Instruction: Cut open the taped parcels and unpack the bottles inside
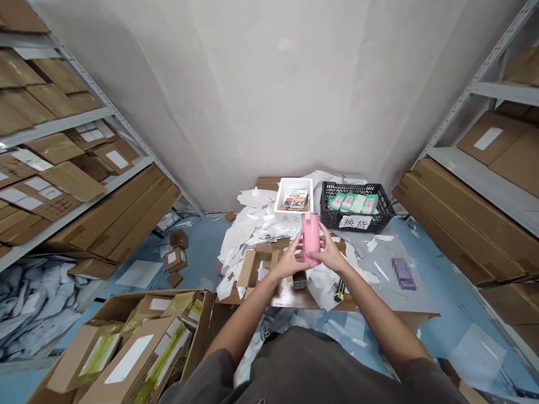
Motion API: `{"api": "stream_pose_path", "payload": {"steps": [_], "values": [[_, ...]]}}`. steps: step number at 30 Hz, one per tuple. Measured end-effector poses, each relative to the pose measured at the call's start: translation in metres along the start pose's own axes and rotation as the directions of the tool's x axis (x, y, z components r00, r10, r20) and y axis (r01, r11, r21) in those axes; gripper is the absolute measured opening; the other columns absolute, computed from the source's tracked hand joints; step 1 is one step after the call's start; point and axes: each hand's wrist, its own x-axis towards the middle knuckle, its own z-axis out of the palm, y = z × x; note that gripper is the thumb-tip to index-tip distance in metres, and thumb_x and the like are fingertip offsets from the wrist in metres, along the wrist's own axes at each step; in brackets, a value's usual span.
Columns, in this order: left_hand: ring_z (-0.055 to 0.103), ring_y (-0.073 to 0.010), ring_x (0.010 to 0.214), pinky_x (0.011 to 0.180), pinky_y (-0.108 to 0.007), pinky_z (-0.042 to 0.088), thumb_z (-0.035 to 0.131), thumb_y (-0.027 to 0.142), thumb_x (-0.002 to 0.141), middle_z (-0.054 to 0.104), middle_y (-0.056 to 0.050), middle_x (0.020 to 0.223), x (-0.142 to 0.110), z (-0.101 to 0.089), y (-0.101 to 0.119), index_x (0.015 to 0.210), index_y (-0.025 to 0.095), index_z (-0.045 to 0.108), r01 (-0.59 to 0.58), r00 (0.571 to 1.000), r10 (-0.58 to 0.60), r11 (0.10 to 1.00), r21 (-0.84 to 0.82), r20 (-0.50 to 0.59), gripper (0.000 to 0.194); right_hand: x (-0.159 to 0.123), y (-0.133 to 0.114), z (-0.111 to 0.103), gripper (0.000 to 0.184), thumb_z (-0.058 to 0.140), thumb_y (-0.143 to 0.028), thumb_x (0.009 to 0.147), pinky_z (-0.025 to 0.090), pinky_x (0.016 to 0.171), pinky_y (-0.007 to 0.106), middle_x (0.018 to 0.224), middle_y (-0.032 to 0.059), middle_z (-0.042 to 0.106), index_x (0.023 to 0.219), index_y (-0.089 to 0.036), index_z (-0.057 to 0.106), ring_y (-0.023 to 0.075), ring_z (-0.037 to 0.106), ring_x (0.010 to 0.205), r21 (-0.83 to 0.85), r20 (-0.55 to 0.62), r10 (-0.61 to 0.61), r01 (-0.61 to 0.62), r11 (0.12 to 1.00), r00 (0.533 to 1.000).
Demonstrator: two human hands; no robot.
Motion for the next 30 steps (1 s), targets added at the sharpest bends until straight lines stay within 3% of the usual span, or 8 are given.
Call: {"api": "stream_pose_path", "payload": {"steps": [3, 8, 13, 18, 21, 23, 27, 30], "values": [[0.067, -0.0323, 0.127, 0.097, -0.044, 0.064, 0.105, 0.038, 0.063, 0.051, -0.018, 0.158, -0.003, 0.003, 0.004, 0.177, 0.04, 0.007, -0.004, 0.997, 0.01, 0.997, 0.074, -0.074, 0.15, -0.005, -0.002, 0.002, 0.128, 0.094, -0.035, 0.069, 0.06, 0.102, 0.054, 0.147, 0.014, 0.059, 0.174, -0.037, 0.022, 0.0342, 0.066, 0.124, -0.094, -0.076, -0.075, 0.068, 0.993, 0.994], [0.066, -0.0363, 0.13, 0.1, -0.05, 0.063, 0.104, 0.044, 0.064, 0.047, -0.021, 0.164, -0.007, 0.001, 0.013, 0.178, 0.037, 0.006, 0.026, 0.998, -0.027, 0.999, 0.026, 0.058, 0.15, -0.002, -0.005, -0.008, 0.128, 0.095, -0.041, 0.07, 0.06, 0.101, 0.052, 0.138, 0.0133, 0.064, 0.175, -0.036, 0.022, 0.0319, 0.069, 0.12, 0.028, 0.092, -0.03, 0.028, 0.999, 0.995], [0.061, -0.0389, 0.138, 0.108, -0.054, 0.059, 0.104, 0.042, 0.064, 0.043, -0.02, 0.168, -0.006, -0.001, 0.017, 0.178, 0.034, 0.008, -0.015, 0.999, 0.023, 0.975, 0.222, -0.031, 0.149, -0.002, 0.004, -0.004, 0.128, 0.096, -0.038, 0.067, 0.062, 0.097, 0.052, 0.134, 0.012, 0.065, 0.173, -0.036, 0.026, 0.0306, 0.071, 0.112, 0.004, -0.045, -0.016, 0.016, 1.0, 0.999], [0.063, -0.0392, 0.137, 0.105, -0.053, 0.06, 0.098, 0.045, 0.071, 0.048, -0.021, 0.166, -0.007, -0.007, 0.022, 0.178, 0.033, 0.01, -0.01, 0.994, -0.009, 0.984, 0.176, 0.107, 0.139, -0.007, 0.012, -0.002, 0.125, 0.097, -0.04, 0.066, 0.063, 0.097, 0.052, 0.131, 0.0105, 0.066, 0.171, -0.037, 0.029, 0.0302, 0.073, 0.11, 0.109, 0.041, 0.06, -0.064, 0.992, 0.997], [0.054, -0.0436, 0.146, 0.115, -0.057, 0.054, 0.101, 0.04, 0.065, 0.044, -0.02, 0.168, -0.01, -0.005, 0.022, 0.176, 0.031, 0.024, -0.051, 0.998, 0.055, 0.918, 0.393, 0.001, 0.135, -0.008, 0.016, 0.0, 0.127, 0.097, -0.036, 0.063, 0.063, 0.096, 0.052, 0.131, 0.0107, 0.066, 0.171, -0.035, 0.029, 0.0298, 0.073, 0.108, 0.062, -0.032, 0.051, -0.049, 0.997, 0.998], [0.058, -0.0425, 0.143, 0.115, -0.058, 0.053, 0.101, 0.036, 0.063, 0.047, -0.018, 0.166, -0.01, 0.0, 0.02, 0.175, 0.032, 0.027, -0.033, 0.994, 0.08, 0.882, 0.471, -0.08, 0.134, -0.007, 0.017, 0.002, 0.126, 0.095, -0.035, 0.064, 0.062, 0.097, 0.052, 0.134, 0.0118, 0.065, 0.171, -0.034, 0.03, 0.0295, 0.072, 0.108, 0.021, -0.104, 0.017, -0.015, 1.0, 0.994], [0.073, -0.0318, 0.12, 0.1, -0.05, 0.063, 0.1, 0.038, 0.068, 0.054, -0.018, 0.159, -0.01, 0.008, 0.01, 0.176, 0.037, 0.014, 0.01, 0.997, 0.008, 0.967, 0.256, -0.072, 0.138, -0.006, 0.014, 0.002, 0.119, 0.093, -0.039, 0.068, 0.061, 0.1, 0.052, 0.138, 0.0123, 0.065, 0.171, -0.034, 0.032, 0.0306, 0.07, 0.115, 0.058, -0.02, 0.02, -0.018, 0.998, 1.0], [0.069, -0.0327, 0.126, 0.103, -0.05, 0.062, 0.104, 0.043, 0.064, 0.052, -0.019, 0.159, -0.011, 0.011, 0.006, 0.176, 0.035, 0.015, -0.013, 0.997, 0.03, 0.974, 0.226, -0.075, 0.143, -0.01, 0.009, 0.001, 0.12, 0.094, -0.041, 0.068, 0.062, 0.1, 0.052, 0.139, 0.0127, 0.065, 0.171, -0.033, 0.034, 0.0323, 0.07, 0.118, 0.036, -0.034, 0.019, -0.017, 0.999, 0.999]]}}
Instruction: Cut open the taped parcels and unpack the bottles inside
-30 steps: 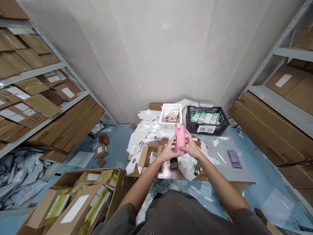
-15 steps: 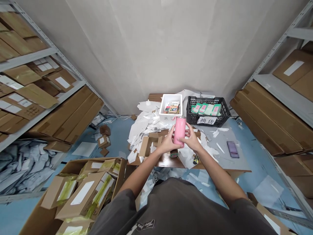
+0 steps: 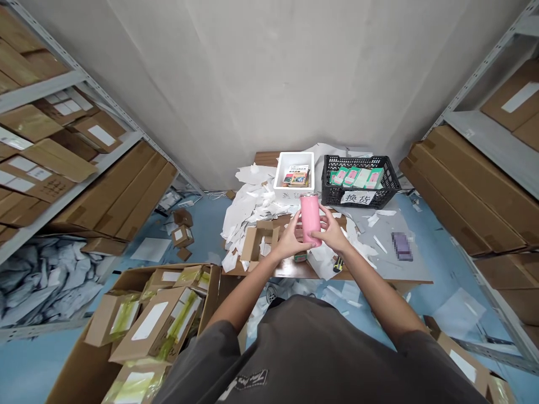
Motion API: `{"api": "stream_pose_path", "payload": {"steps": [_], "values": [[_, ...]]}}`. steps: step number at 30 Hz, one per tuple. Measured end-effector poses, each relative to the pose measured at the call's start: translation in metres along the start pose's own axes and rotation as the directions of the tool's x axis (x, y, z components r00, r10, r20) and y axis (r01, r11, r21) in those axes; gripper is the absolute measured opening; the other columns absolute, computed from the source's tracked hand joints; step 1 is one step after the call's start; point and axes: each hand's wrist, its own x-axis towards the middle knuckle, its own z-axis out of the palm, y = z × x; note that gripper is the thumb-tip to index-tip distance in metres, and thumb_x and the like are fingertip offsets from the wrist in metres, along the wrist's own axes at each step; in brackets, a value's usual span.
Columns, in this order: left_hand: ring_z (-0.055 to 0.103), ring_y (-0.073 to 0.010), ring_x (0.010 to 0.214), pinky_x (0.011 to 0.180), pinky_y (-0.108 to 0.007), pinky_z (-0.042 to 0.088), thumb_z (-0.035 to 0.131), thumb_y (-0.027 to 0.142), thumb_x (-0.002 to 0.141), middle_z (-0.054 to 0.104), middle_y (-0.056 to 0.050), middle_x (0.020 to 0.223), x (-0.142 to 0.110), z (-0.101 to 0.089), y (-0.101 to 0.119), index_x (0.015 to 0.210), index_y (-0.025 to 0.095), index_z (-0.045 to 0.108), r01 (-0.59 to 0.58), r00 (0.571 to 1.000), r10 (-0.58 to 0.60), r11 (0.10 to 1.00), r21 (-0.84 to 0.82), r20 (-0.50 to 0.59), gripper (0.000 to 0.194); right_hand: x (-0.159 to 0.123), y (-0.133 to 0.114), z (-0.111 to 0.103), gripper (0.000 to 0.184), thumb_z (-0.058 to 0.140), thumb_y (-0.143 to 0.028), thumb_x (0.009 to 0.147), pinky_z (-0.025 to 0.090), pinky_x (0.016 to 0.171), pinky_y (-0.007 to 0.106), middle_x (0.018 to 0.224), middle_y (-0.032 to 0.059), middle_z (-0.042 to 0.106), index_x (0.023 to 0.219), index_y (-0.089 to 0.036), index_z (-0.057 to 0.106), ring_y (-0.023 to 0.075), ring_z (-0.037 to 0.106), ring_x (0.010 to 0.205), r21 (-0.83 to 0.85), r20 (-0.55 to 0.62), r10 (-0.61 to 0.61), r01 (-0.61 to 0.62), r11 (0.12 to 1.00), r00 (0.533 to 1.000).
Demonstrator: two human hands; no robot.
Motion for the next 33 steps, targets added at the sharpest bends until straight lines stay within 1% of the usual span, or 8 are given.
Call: {"api": "stream_pose_path", "payload": {"steps": [4, 8, 10, 14, 18, 22, 26, 33], "values": [[0.07, -0.0328, 0.124, 0.103, -0.049, 0.062, 0.105, 0.045, 0.063, 0.051, -0.021, 0.16, -0.003, 0.002, -0.001, 0.177, 0.034, 0.01, 0.022, 0.999, -0.023, 0.999, -0.032, -0.031, 0.149, -0.006, -0.003, -0.002, 0.12, 0.095, -0.043, 0.07, 0.062, 0.099, 0.051, 0.15, 0.0149, 0.058, 0.172, -0.035, 0.032, 0.0335, 0.066, 0.124, -0.07, -0.056, -0.045, 0.041, 0.997, 0.997], [0.068, -0.0346, 0.13, 0.102, -0.048, 0.063, 0.102, 0.045, 0.068, 0.044, -0.02, 0.168, -0.003, -0.003, -0.007, 0.177, 0.04, 0.004, 0.087, 0.99, -0.061, 0.972, -0.22, 0.124, 0.147, -0.007, 0.004, -0.009, 0.119, 0.093, -0.044, 0.073, 0.062, 0.097, 0.051, 0.145, 0.0136, 0.062, 0.173, -0.036, 0.029, 0.0308, 0.069, 0.117, -0.029, 0.078, -0.003, 0.005, 1.0, 0.997], [0.066, -0.0362, 0.134, 0.104, -0.05, 0.062, 0.101, 0.045, 0.07, 0.043, -0.02, 0.169, -0.002, -0.004, -0.011, 0.177, 0.039, 0.004, 0.114, 0.981, -0.078, 0.971, -0.21, 0.176, 0.144, -0.006, 0.009, -0.01, 0.117, 0.093, -0.043, 0.072, 0.063, 0.095, 0.051, 0.138, 0.0126, 0.065, 0.172, -0.034, 0.033, 0.0298, 0.071, 0.11, -0.055, 0.059, 0.021, -0.018, 0.998, 0.998], [0.065, -0.0362, 0.133, 0.106, -0.051, 0.06, 0.1, 0.045, 0.07, 0.044, -0.02, 0.168, -0.003, 0.002, -0.015, 0.178, 0.035, 0.002, 0.104, 0.993, -0.096, 0.989, -0.107, 0.072, 0.146, -0.006, 0.019, -0.005, 0.108, 0.091, -0.045, 0.072, 0.063, 0.093, 0.051, 0.143, 0.0141, 0.063, 0.168, -0.031, 0.041, 0.0317, 0.069, 0.112, -0.117, -0.076, -0.008, -0.001, 0.993, 0.997], [0.061, -0.0367, 0.14, 0.111, -0.053, 0.057, 0.096, 0.047, 0.075, 0.046, -0.02, 0.167, -0.005, 0.006, -0.012, 0.178, 0.035, -0.001, 0.087, 0.987, -0.066, 0.985, -0.146, 0.144, 0.142, -0.005, 0.022, -0.001, 0.112, 0.091, -0.046, 0.072, 0.062, 0.098, 0.051, 0.144, 0.0144, 0.062, 0.169, -0.03, 0.038, 0.0322, 0.067, 0.117, -0.066, -0.049, -0.001, -0.002, 0.998, 0.999], [0.053, -0.0399, 0.148, 0.117, -0.056, 0.052, 0.099, 0.044, 0.072, 0.036, -0.019, 0.173, -0.006, 0.007, -0.007, 0.178, 0.035, 0.006, 0.036, 0.998, -0.032, 0.997, -0.065, 0.059, 0.142, -0.005, 0.023, 0.002, 0.117, 0.093, -0.048, 0.071, 0.061, 0.098, 0.052, 0.143, 0.0156, 0.062, 0.17, -0.03, 0.033, 0.0321, 0.068, 0.114, -0.071, -0.13, -0.003, -0.006, 0.997, 0.991], [0.058, -0.0383, 0.145, 0.115, -0.053, 0.055, 0.097, 0.05, 0.075, 0.042, -0.02, 0.17, -0.005, 0.001, -0.008, 0.178, 0.035, 0.0, 0.066, 0.982, -0.032, 0.982, -0.177, 0.186, 0.142, -0.005, 0.024, 0.0, 0.114, 0.089, -0.048, 0.075, 0.061, 0.1, 0.05, 0.14, 0.0129, 0.064, 0.171, -0.034, 0.03, 0.0313, 0.068, 0.118, 0.011, -0.025, 0.001, 0.0, 1.0, 1.0], [0.065, -0.037, 0.135, 0.111, -0.055, 0.057, 0.1, 0.046, 0.071, 0.049, -0.021, 0.165, -0.007, 0.001, -0.019, 0.178, 0.033, -0.001, 0.106, 0.986, -0.09, 0.988, -0.115, 0.141, 0.147, -0.005, 0.025, -0.001, 0.115, 0.09, -0.042, 0.072, 0.062, 0.097, 0.051, 0.145, 0.0147, 0.061, 0.171, -0.033, 0.031, 0.0317, 0.069, 0.116, -0.031, -0.041, 0.025, -0.027, 0.999, 0.999]]}}
